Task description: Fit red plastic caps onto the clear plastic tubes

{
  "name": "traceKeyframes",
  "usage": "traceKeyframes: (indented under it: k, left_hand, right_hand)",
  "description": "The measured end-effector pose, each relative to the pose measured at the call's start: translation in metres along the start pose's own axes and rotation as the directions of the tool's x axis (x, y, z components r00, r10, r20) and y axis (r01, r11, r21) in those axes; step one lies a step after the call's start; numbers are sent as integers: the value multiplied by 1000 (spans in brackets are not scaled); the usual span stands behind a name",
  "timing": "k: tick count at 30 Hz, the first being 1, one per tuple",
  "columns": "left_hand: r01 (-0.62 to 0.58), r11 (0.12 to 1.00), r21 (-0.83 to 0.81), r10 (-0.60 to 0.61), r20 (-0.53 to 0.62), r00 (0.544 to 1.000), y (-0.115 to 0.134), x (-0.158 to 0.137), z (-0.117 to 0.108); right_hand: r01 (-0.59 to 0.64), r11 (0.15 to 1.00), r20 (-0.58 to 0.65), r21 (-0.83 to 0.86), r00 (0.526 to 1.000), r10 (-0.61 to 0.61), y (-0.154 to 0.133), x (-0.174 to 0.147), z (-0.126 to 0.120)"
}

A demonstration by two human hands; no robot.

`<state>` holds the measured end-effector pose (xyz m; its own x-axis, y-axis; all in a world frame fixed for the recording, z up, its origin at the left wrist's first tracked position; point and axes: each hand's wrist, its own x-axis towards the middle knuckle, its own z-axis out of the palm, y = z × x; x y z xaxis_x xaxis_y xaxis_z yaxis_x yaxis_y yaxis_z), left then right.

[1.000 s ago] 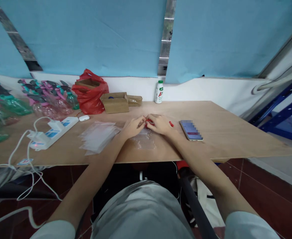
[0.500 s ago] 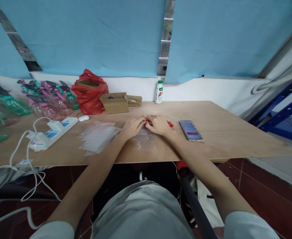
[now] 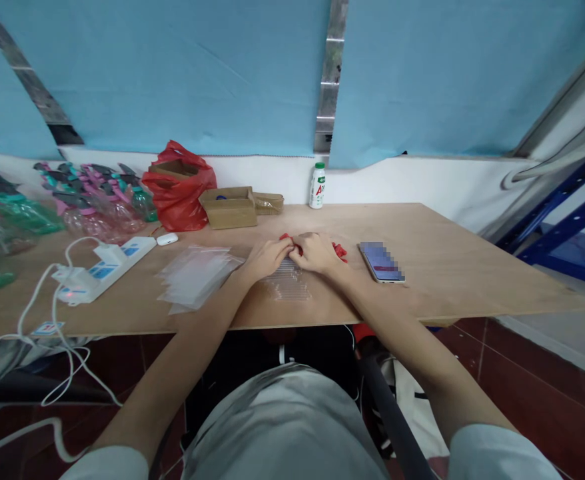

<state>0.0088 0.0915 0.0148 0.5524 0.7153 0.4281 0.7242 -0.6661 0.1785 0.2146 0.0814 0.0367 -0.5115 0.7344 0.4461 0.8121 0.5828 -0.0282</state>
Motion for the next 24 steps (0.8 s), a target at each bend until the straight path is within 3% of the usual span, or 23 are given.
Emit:
traceKeyframes:
  k: [9,24]
  left_hand:
    - [-22,999,41,22,5,1000,0,1,-2]
    - [-37,998,42,37,9,999,1,1,-3]
  right_hand:
    - [-79,994,35,-71,996,81,-9,1,-3]
    - [-45,996,24,-77,999,47,-6,3,1]
